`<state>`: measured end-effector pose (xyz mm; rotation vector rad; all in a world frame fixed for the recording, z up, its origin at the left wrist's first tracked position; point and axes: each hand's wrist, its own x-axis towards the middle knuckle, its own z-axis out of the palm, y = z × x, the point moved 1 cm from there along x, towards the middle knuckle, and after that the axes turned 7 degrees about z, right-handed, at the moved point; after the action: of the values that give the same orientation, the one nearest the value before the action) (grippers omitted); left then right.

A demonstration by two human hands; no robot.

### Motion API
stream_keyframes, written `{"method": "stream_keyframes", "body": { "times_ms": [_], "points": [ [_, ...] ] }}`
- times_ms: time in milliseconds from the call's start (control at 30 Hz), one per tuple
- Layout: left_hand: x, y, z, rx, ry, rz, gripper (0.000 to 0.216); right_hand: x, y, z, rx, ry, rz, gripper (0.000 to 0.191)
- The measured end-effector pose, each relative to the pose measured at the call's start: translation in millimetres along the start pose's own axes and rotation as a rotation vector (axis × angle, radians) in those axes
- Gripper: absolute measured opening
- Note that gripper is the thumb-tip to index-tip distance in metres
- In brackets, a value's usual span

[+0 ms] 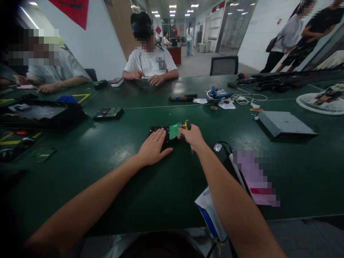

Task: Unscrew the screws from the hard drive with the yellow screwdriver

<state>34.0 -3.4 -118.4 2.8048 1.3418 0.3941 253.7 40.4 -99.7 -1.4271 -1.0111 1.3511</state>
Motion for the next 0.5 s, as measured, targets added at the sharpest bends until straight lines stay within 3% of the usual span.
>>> {"method": "stream_keyframes", "body": {
  "times_ms": [167, 500],
  "points": [
    [-33, 1, -9, -0.072, 0.075, 0.024, 0.083, -11, 2, 13, -0.008, -0.172, 0.051, 0.056],
    [-35, -12, -7, -0.177, 0.188, -0.082, 0.074, -23, 0, 19, -0.096, -0.394, 0.07, 0.059]
  ]
}}
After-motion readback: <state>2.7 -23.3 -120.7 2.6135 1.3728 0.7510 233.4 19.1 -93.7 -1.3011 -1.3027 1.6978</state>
